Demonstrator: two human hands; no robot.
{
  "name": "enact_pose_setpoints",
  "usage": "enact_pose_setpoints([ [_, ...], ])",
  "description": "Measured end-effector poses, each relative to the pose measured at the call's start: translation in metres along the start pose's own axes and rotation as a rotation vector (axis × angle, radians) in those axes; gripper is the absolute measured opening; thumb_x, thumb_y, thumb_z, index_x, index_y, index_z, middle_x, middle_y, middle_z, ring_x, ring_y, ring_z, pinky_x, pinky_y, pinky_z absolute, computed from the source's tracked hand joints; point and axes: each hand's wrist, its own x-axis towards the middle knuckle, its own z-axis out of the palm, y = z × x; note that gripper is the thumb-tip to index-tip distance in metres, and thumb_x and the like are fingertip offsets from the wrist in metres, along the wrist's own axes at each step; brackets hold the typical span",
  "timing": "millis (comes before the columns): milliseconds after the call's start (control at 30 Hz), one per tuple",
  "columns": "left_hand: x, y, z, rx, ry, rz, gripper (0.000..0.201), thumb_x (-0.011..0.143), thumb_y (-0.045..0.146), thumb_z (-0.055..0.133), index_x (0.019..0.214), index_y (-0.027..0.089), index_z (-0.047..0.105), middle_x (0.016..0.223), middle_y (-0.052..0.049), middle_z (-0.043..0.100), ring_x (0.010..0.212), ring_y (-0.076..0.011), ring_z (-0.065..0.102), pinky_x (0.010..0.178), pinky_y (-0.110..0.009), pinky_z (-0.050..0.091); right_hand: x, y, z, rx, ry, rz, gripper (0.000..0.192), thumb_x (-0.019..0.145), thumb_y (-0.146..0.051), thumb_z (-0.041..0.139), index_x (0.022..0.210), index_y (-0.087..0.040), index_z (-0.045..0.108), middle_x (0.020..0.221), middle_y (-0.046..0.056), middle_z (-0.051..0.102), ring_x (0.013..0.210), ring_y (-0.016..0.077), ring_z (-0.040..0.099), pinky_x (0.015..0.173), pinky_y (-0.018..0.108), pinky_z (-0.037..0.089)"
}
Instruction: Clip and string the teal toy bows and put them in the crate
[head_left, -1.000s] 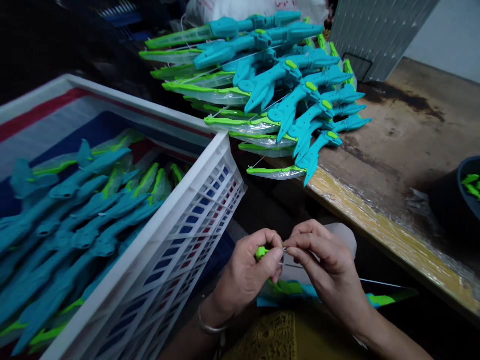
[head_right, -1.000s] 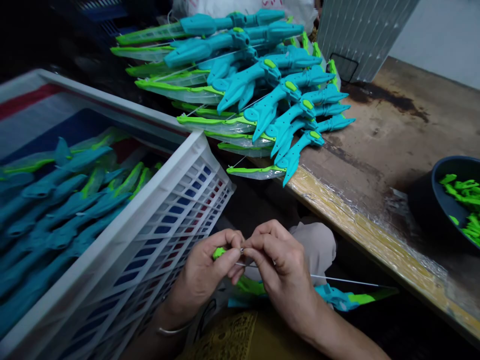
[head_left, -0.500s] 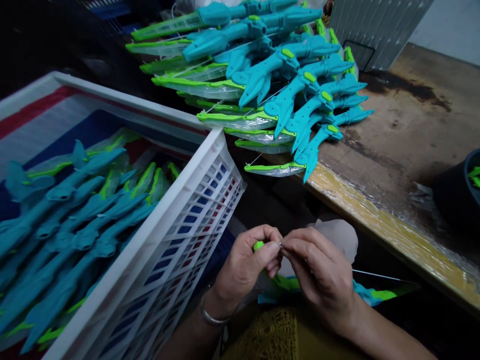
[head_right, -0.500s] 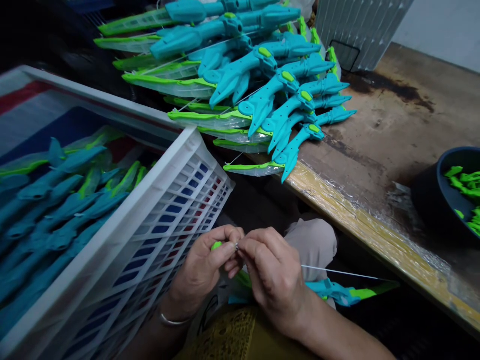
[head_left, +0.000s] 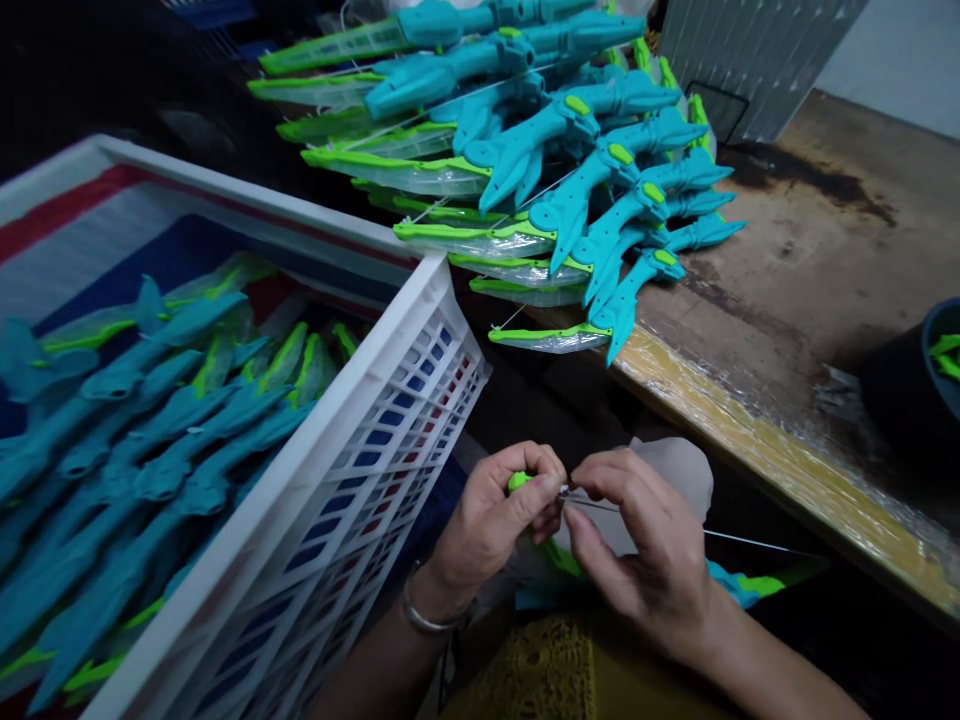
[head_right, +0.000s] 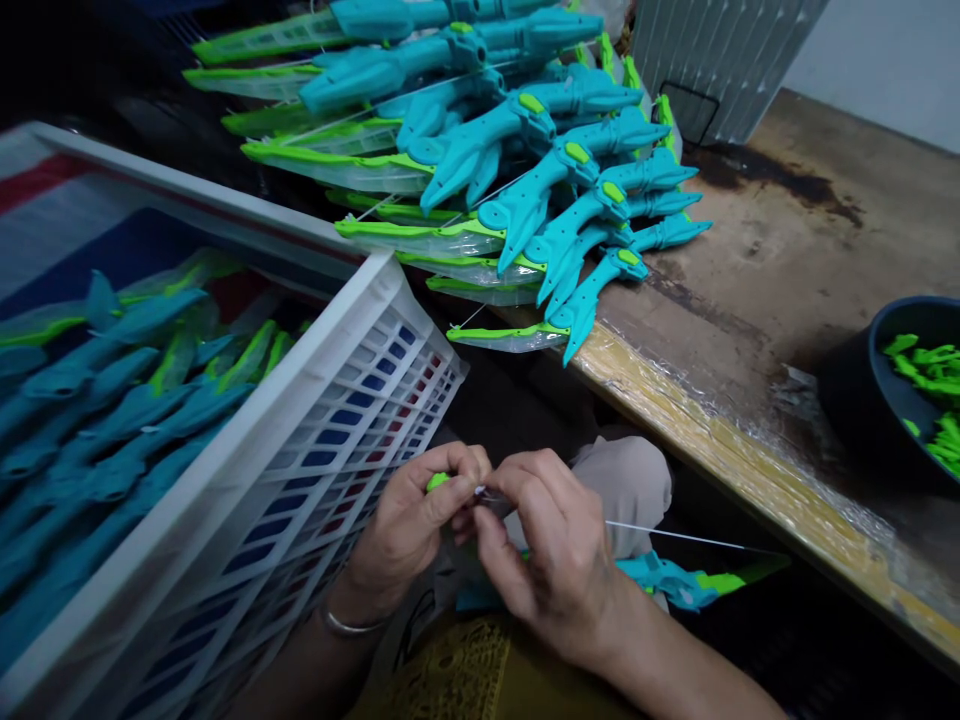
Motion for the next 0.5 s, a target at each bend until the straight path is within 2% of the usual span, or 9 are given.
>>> enact_pose_setpoints([
  [100,0.002,-0.002,0.0,-0.012,-0.032,0.004,0.028,0.098,0.038,0.071,0.082,0.016,0.062,0.075,0.002,0.053,0.058,-0.0058,0.049,0.052,-0.018,0.038,0.002,-0.001,-0.002,-0.025,-0.029,-0.018,0.017,0.101,-0.008,0.063,0.117,-0.013,0.061,0.097,0.008,0.064,0.087,0.0166,0.061,0.073,0.029,0.053],
  [300,0.014,-0.003,0.009,-0.19,-0.196,0.064,0.023,0.097,0.031,0.071,0.083,0.016,0.061,0.075,0.002,0.053,0.052,-0.0044,0.046,0.047,-0.017,0.035,-0.003,-0.008,-0.015,-0.136,-0.021,-0.042,0.013,0.1,-0.003,0.058,0.104,-0.015,0.061,0.087,0.005,0.062,0.076,0.0138,0.059,0.066,0.025,0.049],
  [400,0.021,0.0,0.017,-0.195,-0.337,0.083,0.027,0.092,0.031,0.077,0.077,0.015,0.061,0.071,0.001,0.054,0.051,-0.0048,0.046,0.047,-0.018,0.035,-0.009,-0.016,-0.026,-0.275,0.017,-0.101,0.016,0.095,-0.003,0.053,0.09,-0.018,0.054,0.075,0.001,0.051,0.063,0.0124,0.05,0.054,0.024,0.04],
  [500,0.032,0.008,0.028,-0.216,-0.44,0.1,0.03,0.087,0.03,0.082,0.073,0.014,0.061,0.068,-0.001,0.057,0.05,-0.0065,0.05,0.044,-0.018,0.036,-0.013,-0.027,-0.034,-0.501,0.061,-0.166,0.022,0.09,0.001,0.05,0.084,-0.02,0.051,0.067,-0.001,0.044,0.055,0.012,0.044,0.049,0.025,0.034],
])
